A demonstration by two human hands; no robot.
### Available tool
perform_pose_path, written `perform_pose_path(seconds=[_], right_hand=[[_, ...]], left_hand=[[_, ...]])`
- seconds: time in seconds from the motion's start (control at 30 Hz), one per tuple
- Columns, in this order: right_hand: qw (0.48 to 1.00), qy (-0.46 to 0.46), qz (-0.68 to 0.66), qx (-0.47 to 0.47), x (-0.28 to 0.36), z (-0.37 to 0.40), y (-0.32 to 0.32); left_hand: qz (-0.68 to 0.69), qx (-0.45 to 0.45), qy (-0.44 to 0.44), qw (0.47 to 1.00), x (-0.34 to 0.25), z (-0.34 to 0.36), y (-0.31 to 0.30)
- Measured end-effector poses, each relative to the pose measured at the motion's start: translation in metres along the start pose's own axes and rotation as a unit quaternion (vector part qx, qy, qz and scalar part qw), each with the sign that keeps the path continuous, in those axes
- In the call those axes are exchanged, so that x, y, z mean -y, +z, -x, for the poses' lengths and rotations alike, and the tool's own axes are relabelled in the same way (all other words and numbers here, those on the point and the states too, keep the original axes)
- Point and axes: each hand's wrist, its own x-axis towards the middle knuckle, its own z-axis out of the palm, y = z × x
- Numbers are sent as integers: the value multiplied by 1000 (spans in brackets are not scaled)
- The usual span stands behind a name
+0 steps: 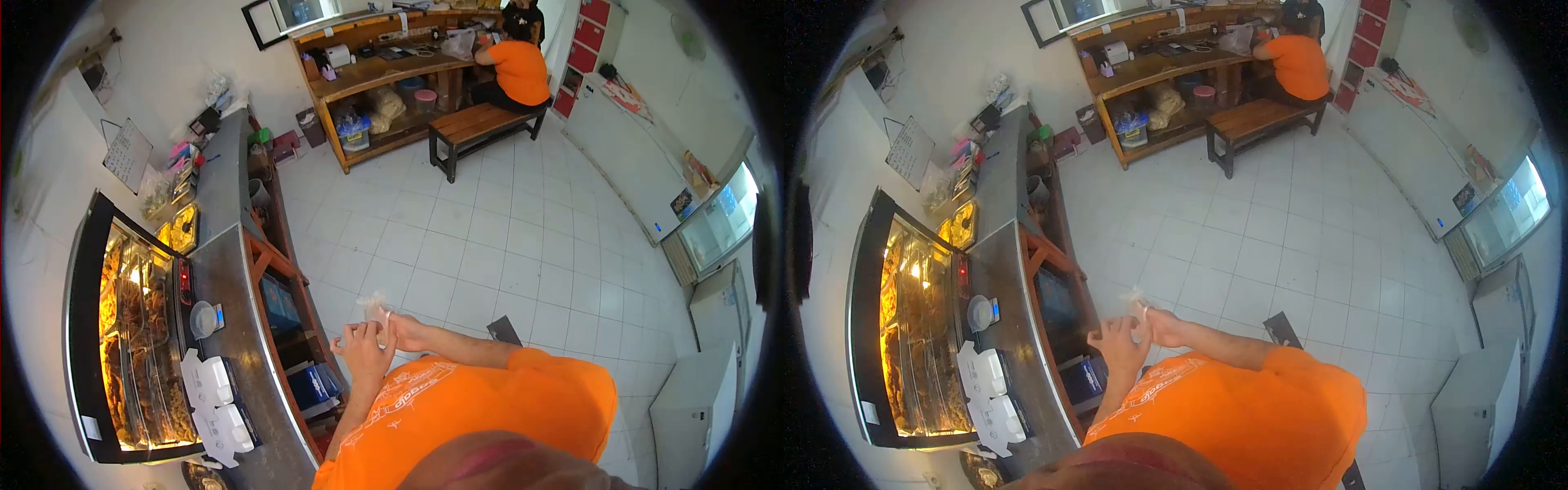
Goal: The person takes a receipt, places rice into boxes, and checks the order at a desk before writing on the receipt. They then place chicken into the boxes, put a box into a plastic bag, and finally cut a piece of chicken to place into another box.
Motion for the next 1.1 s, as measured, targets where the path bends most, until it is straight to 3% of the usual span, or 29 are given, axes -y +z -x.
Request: perform_pose_path(seconds=[0.07,0.27,0.4,0.47,0.57,0.7,0.8,0.9,0.97,1.1], right_hand=[[990,45,-89,104,6,-1,1],[990,-95,-92,39,31,12,34],[989,-116,-70,64,35,15,43],[981,-191,-31,34,37,23,49],[977,-177,-109,-48,49,12,31],[976,-192,-107,-9,59,28,39],[983,-173,-14,-63,69,32,48],[985,-137,-70,-80,73,36,50],[994,-75,-85,-2,73,41,50],[991,-114,-57,-49,65,33,49]], left_hand=[[6,-7,16,1000,9,6,17],[45,-65,18,997,6,-6,18],[53,-98,11,994,9,-12,18],[85,-80,22,993,8,-11,13],[162,-45,40,985,-1,-13,7],[286,8,38,957,-8,-13,9],[340,20,80,937,-9,-14,13],[322,30,70,944,-10,-14,15],[308,22,70,949,-12,-13,13],[315,18,40,948,-6,-6,25]])
